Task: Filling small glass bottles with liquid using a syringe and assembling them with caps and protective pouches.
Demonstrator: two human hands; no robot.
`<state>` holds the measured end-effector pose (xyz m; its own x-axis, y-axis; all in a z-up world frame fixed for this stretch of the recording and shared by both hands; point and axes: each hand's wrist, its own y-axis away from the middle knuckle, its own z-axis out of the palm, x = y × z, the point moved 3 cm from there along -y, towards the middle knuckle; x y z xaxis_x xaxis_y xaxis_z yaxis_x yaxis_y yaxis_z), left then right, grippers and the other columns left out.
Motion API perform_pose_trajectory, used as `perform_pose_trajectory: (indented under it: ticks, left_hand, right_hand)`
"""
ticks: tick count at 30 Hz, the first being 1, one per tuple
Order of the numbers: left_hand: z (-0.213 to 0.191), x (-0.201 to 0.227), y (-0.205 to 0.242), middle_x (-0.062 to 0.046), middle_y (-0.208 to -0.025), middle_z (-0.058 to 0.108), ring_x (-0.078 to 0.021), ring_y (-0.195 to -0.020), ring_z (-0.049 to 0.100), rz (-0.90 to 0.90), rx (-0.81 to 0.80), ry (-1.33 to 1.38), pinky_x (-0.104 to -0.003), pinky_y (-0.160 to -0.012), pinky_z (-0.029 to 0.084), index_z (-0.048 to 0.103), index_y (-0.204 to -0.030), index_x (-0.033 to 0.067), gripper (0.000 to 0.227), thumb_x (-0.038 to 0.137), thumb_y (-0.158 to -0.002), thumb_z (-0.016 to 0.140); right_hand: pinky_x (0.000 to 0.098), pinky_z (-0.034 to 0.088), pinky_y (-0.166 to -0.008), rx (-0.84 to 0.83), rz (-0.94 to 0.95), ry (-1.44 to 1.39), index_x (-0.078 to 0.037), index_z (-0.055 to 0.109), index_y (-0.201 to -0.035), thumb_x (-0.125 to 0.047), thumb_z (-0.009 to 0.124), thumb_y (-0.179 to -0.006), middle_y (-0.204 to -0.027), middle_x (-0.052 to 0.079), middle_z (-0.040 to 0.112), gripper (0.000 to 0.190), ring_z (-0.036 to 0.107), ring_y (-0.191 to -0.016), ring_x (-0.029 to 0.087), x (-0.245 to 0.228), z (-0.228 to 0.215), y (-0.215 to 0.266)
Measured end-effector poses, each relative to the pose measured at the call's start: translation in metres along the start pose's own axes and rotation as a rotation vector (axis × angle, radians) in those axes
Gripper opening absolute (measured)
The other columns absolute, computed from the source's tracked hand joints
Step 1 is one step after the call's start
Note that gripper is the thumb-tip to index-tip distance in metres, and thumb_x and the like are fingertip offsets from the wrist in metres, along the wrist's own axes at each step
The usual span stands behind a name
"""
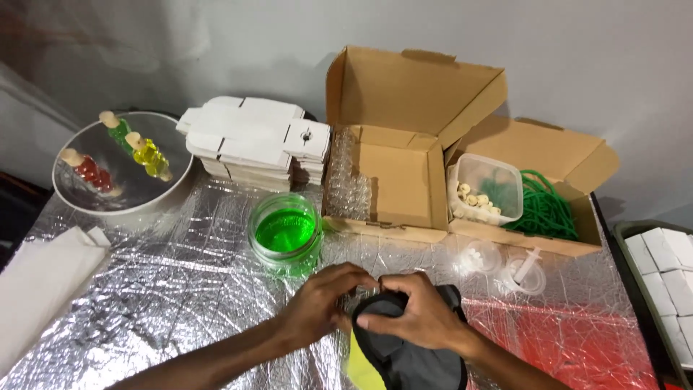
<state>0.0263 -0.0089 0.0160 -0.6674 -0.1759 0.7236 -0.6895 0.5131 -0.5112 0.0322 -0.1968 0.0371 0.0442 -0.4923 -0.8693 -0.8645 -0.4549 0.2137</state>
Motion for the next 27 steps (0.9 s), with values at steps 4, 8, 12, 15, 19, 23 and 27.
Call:
perform_pose_trajectory:
  ticks: [4,8,12,15,19,23,27]
  left_hand:
    - [-0.003,-0.003,0.003,-0.013,-0.112,0.069,-0.0292,-0.101,0.069,-0.028,-0.013,0.03,-0.039,-0.085,0.061,0.065,-0.121,0.0023,0.063,-0.005,-0.063,0.089]
    - [-0.001,-0.004,0.004,-0.013,-0.111,0.07,-0.0308,-0.101,0.071,-0.053,0.006,0.031,-0.037,-0.086,0.065,0.065,-0.121,-0.0003,0.062,0.007,-0.065,0.091]
    - [-0.003,-0.001,0.002,-0.013,-0.109,0.069,-0.0306,-0.1,0.07,-0.035,-0.018,0.037,-0.039,-0.085,0.064,0.064,-0.12,-0.0024,0.061,0.013,-0.067,0.089]
    - [-0.006,-0.002,-0.003,-0.018,-0.11,0.07,-0.0339,-0.102,0.071,0.03,0.014,0.046,-0.042,-0.088,0.063,0.063,-0.118,-0.005,0.06,0.041,-0.08,0.068]
    - [-0.003,-0.001,0.003,-0.013,-0.109,0.069,-0.0305,-0.101,0.068,-0.009,0.001,0.024,-0.04,-0.083,0.057,0.065,-0.117,0.0005,0.066,-0.009,-0.055,0.088]
    - [0.001,-0.002,0.0,-0.012,-0.108,0.072,-0.0305,-0.102,0.069,0.045,0.002,-0.064,-0.044,-0.089,0.057,0.067,-0.114,0.0043,0.052,-0.011,-0.066,0.08]
    - [-0.002,0.0,-0.004,-0.012,-0.106,0.07,-0.0304,-0.097,0.069,0.035,0.006,-0.019,-0.041,-0.08,0.056,0.066,-0.113,0.0015,0.068,-0.018,-0.049,0.081]
  right_hand:
    - [0.0282,0.032,-0.054,0.05,-0.127,0.032,-0.014,0.056,-0.065,-0.037,0.083,-0.088,-0.061,-0.006,0.045,0.042,0.041,-0.06,0.007,0.009,0.002,-0.002]
    - [0.0296,0.028,-0.052,0.034,-0.099,0.022,-0.018,0.047,-0.065,-0.041,0.07,-0.099,-0.06,-0.006,0.039,0.047,0.038,-0.054,0.01,0.027,0.005,-0.001]
    - [0.0296,0.025,-0.051,0.036,-0.094,0.008,-0.019,0.038,-0.064,-0.043,0.061,-0.104,-0.06,-0.006,0.032,0.051,0.033,-0.052,0.009,0.029,0.005,-0.001]
    - [0.0297,0.028,-0.05,0.021,-0.103,-0.024,-0.018,0.044,-0.066,-0.038,0.064,-0.103,-0.061,-0.006,0.036,0.047,0.037,-0.053,0.009,0.016,0.001,-0.005]
    - [0.0271,0.047,-0.056,0.009,-0.166,0.043,-0.011,0.074,-0.074,-0.032,0.083,-0.083,-0.067,-0.005,0.071,0.025,0.06,-0.064,0.006,-0.011,0.007,0.002]
    - [0.0281,0.051,-0.059,0.029,-0.221,0.182,-0.012,0.071,-0.076,-0.044,0.084,-0.079,-0.068,-0.005,0.069,0.034,0.063,-0.065,0.005,-0.006,0.008,-0.002]
    - [0.0306,0.044,-0.061,0.005,-0.26,0.154,-0.013,0.07,-0.08,-0.047,0.066,-0.093,-0.072,-0.003,0.069,0.036,0.06,-0.066,0.01,0.0,0.01,-0.003]
